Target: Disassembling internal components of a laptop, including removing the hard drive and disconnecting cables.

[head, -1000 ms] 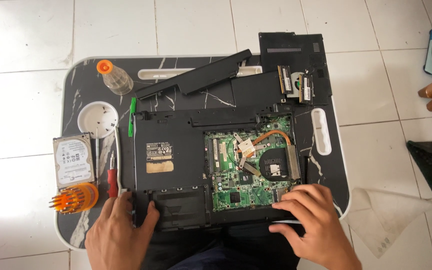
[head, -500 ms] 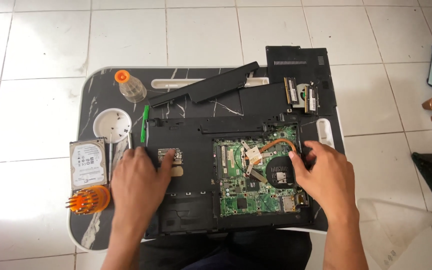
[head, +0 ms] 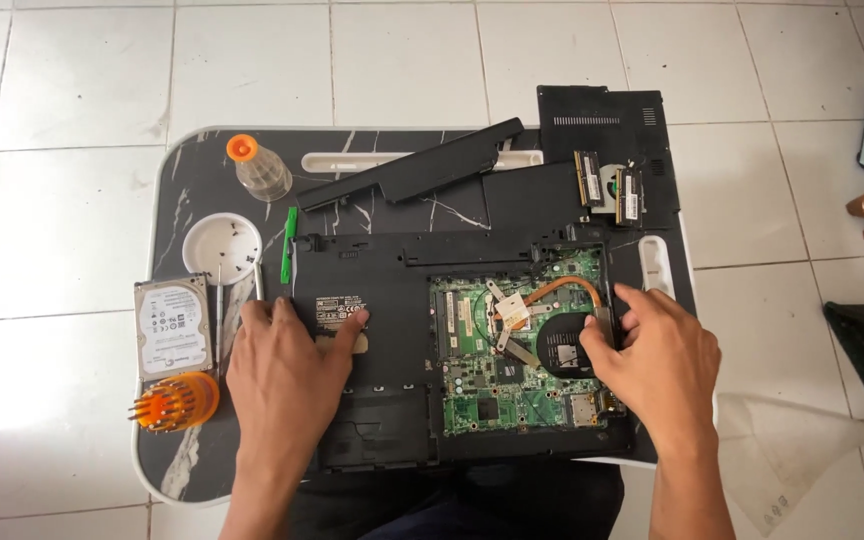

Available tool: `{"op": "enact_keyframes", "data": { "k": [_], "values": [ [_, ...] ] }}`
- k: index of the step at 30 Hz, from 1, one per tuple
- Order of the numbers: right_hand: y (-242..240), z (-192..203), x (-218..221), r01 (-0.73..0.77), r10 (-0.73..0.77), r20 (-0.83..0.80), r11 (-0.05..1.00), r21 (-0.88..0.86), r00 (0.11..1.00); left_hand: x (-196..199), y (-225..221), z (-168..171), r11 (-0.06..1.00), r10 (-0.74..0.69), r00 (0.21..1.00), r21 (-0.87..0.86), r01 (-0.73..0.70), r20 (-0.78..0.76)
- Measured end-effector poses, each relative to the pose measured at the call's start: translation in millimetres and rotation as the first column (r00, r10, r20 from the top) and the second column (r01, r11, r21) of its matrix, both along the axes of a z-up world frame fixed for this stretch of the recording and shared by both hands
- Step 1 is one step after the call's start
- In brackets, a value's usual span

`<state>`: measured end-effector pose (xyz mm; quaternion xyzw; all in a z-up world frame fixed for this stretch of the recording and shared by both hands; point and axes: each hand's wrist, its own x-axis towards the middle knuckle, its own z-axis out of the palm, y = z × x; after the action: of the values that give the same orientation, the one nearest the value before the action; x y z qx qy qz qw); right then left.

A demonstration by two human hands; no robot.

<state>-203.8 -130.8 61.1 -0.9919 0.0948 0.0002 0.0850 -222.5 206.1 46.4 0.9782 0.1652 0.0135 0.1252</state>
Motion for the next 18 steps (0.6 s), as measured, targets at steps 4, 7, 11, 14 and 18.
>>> {"op": "enact_keyframes", "data": {
  "k": [4,7,11,14,18],
  "values": [
    [-4,-6,-2,-0.034,0.033,0.109,0.999,0.013,0.994,1,-2,1,0.998,0.058,0.998,-0.038,-0.057,0.003],
    [-6,-9,-2,-0.056,0.05,0.119,0.997,0.044,0.992,3,0,-3,0.996,0.059,0.997,-0.066,-0.056,0.044],
    [-7,-9,-3,-0.104,0.09,0.134,0.99,0.1,0.987,5,7,4,0.988,0.029,0.999,-0.149,-0.026,0.016],
    [-3,-5,-3,-0.076,0.059,0.097,0.98,0.183,0.994,6,11,11,0.962,0.053,0.998,-0.267,-0.057,-0.023],
    [-1,-5,-6,-0.097,0.069,0.139,0.974,0.206,0.988,2,10,18,0.928,0.111,0.991,-0.347,-0.131,-0.078]
  ]
}}
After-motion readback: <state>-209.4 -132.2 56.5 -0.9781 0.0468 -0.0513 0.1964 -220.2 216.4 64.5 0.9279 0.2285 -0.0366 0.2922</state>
